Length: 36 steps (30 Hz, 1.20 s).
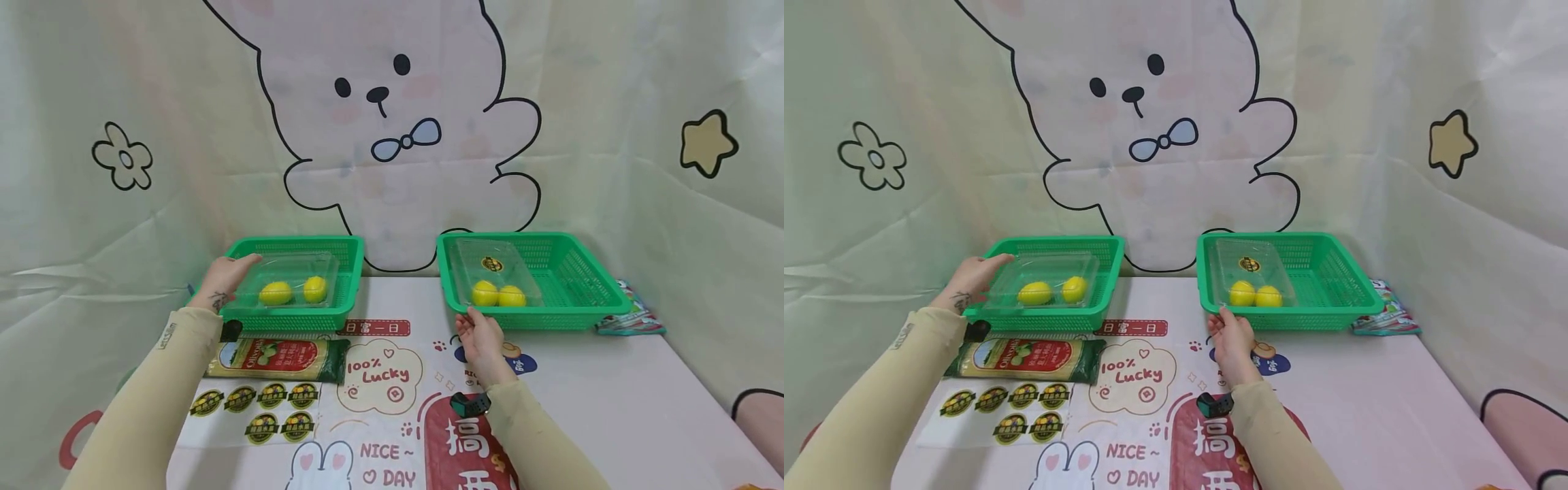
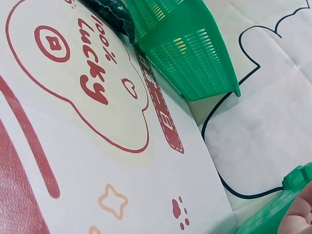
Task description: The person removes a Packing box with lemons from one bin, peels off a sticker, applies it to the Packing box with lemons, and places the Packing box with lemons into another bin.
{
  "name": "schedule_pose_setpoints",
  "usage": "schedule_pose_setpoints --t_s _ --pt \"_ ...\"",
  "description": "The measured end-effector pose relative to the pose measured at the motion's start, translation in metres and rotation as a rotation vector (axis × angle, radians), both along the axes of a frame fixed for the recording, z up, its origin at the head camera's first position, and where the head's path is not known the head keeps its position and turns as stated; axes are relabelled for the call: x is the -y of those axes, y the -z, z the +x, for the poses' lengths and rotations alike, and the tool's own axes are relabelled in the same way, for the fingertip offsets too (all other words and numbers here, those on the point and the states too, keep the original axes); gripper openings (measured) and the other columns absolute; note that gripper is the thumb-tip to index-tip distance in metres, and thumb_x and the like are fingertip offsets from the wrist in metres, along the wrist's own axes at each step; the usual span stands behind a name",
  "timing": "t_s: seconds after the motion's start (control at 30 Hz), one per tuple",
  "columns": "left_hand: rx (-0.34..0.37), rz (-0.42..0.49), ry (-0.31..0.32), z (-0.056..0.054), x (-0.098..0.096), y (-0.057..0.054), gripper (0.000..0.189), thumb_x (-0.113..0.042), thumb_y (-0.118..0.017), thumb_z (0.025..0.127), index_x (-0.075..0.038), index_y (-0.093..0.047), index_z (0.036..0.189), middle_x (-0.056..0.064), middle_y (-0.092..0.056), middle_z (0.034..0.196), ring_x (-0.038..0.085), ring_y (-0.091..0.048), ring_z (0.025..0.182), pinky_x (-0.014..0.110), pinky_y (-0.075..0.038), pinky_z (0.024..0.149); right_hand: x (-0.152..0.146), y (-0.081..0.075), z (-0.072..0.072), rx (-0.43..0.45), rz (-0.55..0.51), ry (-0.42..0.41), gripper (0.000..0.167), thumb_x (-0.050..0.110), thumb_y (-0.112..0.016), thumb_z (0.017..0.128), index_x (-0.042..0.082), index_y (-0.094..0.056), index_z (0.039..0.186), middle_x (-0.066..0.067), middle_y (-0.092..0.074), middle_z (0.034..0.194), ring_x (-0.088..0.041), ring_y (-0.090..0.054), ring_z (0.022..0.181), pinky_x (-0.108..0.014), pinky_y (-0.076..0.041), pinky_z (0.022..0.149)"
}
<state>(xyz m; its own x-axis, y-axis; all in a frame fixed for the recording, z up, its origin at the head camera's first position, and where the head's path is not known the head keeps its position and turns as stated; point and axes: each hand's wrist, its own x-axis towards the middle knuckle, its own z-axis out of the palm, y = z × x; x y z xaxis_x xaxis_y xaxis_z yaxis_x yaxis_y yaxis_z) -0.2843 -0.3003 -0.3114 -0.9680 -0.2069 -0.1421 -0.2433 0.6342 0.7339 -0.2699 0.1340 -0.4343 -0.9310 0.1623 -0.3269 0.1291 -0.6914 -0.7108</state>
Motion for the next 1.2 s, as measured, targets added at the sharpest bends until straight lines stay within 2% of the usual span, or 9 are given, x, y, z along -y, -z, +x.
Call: schedule_pose_setpoints --t_s 0.03,0.07,0.13,0.17,0.23,0.43,0.87,1.07,1.2 --pt "0.027 -0.027 0.006 -0.005 0.006 0.000 0.078 -0.069 -0.041 0.082 0.001 -0.046 0.115 0.023 -0.047 0.096 0.025 -0.038 0.060 0.039 -0.045 0.059 0.000 0.000 0.000 0.005 0.003 0.002 0.014 0.016 -0.047 0.096 0.010 -0.037 0.104 -0.006 -0.044 0.094 -0.014 -0.052 0.083 -0.019 -0.049 0.079" --pt "0.058 -0.043 0.022 -0.008 0.011 0.000 0.089 -0.070 -0.041 0.081 0.004 -0.038 0.130 0.029 -0.045 0.111 0.030 -0.044 0.065 0.044 -0.047 0.063 0.000 0.001 -0.001 0.007 0.009 0.001 0.014 0.016 -0.047 0.096 0.010 -0.037 0.104 -0.006 -0.044 0.093 -0.014 -0.052 0.082 -0.019 -0.049 0.078" --pt "0.128 -0.060 0.053 -0.015 0.018 -0.001 0.106 -0.072 -0.040 0.080 0.006 -0.008 0.146 0.034 -0.020 0.142 0.046 -0.048 0.097 0.054 -0.045 0.081 -0.001 0.002 -0.001 0.014 0.016 0.001 0.014 0.016 -0.048 0.096 0.011 -0.038 0.104 -0.006 -0.046 0.093 -0.013 -0.053 0.082 -0.019 -0.049 0.078" --pt "0.164 -0.056 0.068 -0.018 0.020 0.000 0.108 -0.073 -0.040 0.080 0.004 -0.003 0.146 0.035 -0.013 0.146 0.051 -0.042 0.111 0.057 -0.041 0.091 -0.001 0.002 -0.001 0.014 0.019 -0.001 0.014 0.016 -0.048 0.096 0.011 -0.038 0.104 -0.006 -0.046 0.092 -0.013 -0.053 0.082 -0.019 -0.049 0.078" --pt "0.229 -0.051 0.107 -0.024 0.024 0.001 0.107 -0.072 -0.038 0.081 0.001 0.004 0.146 0.031 0.004 0.149 0.052 -0.007 0.134 0.063 -0.022 0.105 -0.001 0.002 -0.001 0.013 0.022 -0.003 0.014 0.016 -0.048 0.096 0.011 -0.037 0.103 -0.005 -0.047 0.091 -0.013 -0.053 0.081 -0.019 -0.049 0.078" --pt "0.325 -0.005 0.266 -0.042 0.029 0.007 0.087 -0.059 -0.033 0.092 -0.003 0.003 0.147 0.028 0.016 0.148 0.051 0.010 0.134 0.064 -0.007 0.108 -0.002 0.005 0.000 0.008 0.040 -0.007 0.013 0.017 -0.047 0.096 0.011 -0.037 0.103 -0.005 -0.048 0.092 -0.013 -0.054 0.081 -0.020 -0.049 0.079" --pt "0.332 -0.011 0.353 -0.069 0.040 0.021 0.079 -0.052 -0.028 0.096 0.000 0.002 0.146 0.030 0.019 0.146 0.052 0.012 0.133 0.067 -0.007 0.106 0.000 0.008 0.000 -0.015 0.051 0.019 0.012 0.015 -0.048 0.096 0.011 -0.038 0.100 -0.006 -0.050 0.090 -0.015 -0.054 0.082 -0.022 -0.050 0.078" --pt "0.399 -0.044 0.250 -0.069 0.041 0.023 0.094 -0.054 -0.039 0.090 0.006 0.009 0.143 0.035 0.016 0.144 0.054 0.007 0.132 0.064 -0.013 0.107 0.001 0.007 0.000 -0.002 0.044 0.021 0.013 0.015 -0.048 0.096 0.011 -0.038 0.103 -0.007 -0.049 0.092 -0.016 -0.053 0.083 -0.023 -0.050 0.079" --pt "0.440 -0.105 0.240 -0.069 0.043 0.028 0.097 -0.051 -0.045 0.089 0.012 0.009 0.141 0.040 0.010 0.143 0.056 0.000 0.131 0.063 -0.019 0.106 0.000 0.007 0.000 -0.003 0.041 0.015 0.013 0.015 -0.047 0.096 0.010 -0.038 0.104 -0.007 -0.049 0.093 -0.016 -0.053 0.084 -0.023 -0.050 0.080"
